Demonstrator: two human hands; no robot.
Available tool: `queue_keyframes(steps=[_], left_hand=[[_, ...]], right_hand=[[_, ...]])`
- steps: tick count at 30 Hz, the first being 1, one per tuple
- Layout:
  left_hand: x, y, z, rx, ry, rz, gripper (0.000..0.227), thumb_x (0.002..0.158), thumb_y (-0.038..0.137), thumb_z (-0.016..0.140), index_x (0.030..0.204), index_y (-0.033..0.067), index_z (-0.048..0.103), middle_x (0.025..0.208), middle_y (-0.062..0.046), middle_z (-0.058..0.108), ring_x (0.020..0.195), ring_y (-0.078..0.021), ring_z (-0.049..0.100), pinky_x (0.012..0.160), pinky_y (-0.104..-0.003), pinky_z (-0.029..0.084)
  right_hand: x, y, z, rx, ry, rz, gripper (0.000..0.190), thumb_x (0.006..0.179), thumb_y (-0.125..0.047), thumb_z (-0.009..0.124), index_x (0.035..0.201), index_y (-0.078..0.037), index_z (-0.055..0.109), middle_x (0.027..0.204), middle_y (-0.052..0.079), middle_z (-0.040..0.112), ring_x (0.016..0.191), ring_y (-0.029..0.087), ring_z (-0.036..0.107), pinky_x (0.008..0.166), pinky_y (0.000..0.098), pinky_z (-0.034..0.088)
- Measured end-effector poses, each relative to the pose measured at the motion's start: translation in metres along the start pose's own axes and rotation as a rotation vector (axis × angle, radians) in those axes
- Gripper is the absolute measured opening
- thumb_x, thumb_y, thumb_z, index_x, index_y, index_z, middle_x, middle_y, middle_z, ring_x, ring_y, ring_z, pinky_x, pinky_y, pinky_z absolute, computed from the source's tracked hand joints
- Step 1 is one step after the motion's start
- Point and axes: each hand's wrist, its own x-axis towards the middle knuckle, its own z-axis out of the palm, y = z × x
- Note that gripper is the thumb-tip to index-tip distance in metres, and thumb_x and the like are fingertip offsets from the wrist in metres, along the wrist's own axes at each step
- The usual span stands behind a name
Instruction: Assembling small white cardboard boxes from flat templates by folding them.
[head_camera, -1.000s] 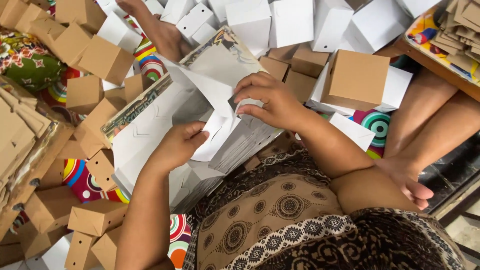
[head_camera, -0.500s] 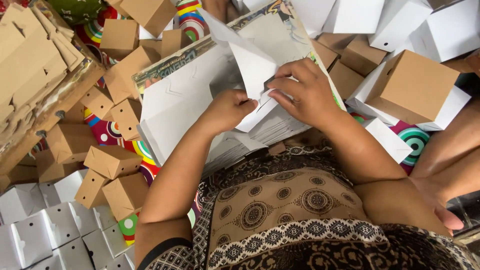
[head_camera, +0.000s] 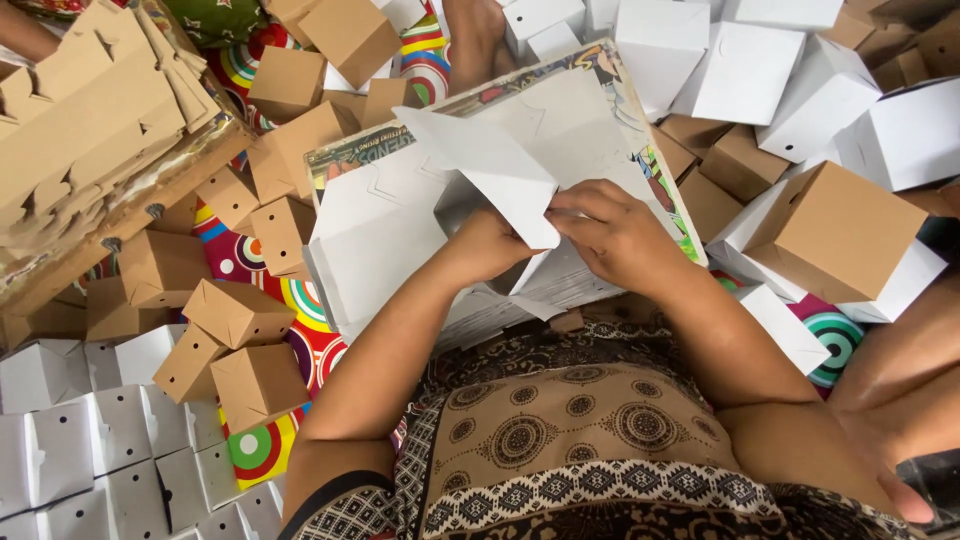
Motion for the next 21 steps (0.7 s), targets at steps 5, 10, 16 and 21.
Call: queue_keyframes(steps=[5, 10, 16, 21], left_hand=[[0.019, -0.044, 0.009, -0.022, 0.2, -0.024, 0.037, 0.085, 0.034, 0.078, 0.103, 0.0016, 0.078, 0.083, -0.014, 0.077, 0.081, -0.0245, 0.075, 0.072, -0.038, 0.062], [0.016, -0.039, -0.006, -0.334, 0.759, 0.003, 0.042, 0.091, 0.017, 0.076, 0.129, 0.0021, 0.065, 0.112, -0.017, 0.074, 0.101, -0.0285, 0.073, 0.078, -0.04, 0.062], [-0.017, 0.015, 0.0, -0.815, 0.737, 0.235, 0.026, 0.103, 0.019, 0.063, 0.122, 0.0037, 0.054, 0.102, 0.004, 0.046, 0.098, -0.0083, 0.054, 0.076, -0.024, 0.059], [-0.013, -0.004, 0.01, -0.983, 0.841, 0.269, 0.028, 0.101, 0.023, 0.067, 0.116, 0.013, 0.046, 0.104, 0.007, 0.039, 0.102, -0.0072, 0.049, 0.08, -0.024, 0.059]], right_hand=[[-0.009, 0.004, 0.013, 0.235, 0.098, 0.125, 0.023, 0.091, 0.014, 0.065, 0.109, 0.005, 0.075, 0.117, 0.022, 0.073, 0.102, 0.039, 0.071, 0.086, 0.0475, 0.06], [-0.016, 0.005, 0.016, 0.313, 0.25, 0.147, 0.041, 0.088, -0.023, 0.085, 0.118, 0.001, 0.073, 0.118, 0.018, 0.069, 0.109, 0.035, 0.067, 0.094, 0.0464, 0.055], [0.0, -0.007, 0.035, 0.127, 0.303, -0.017, 0.082, 0.08, -0.012, 0.093, 0.143, 0.005, 0.043, 0.13, 0.025, 0.057, 0.121, 0.045, 0.058, 0.102, 0.0576, 0.049], [0.019, -0.017, 0.039, 0.032, 0.325, -0.142, 0.068, 0.083, -0.024, 0.091, 0.136, -0.002, 0.053, 0.131, 0.022, 0.056, 0.124, 0.046, 0.055, 0.104, 0.062, 0.043]])
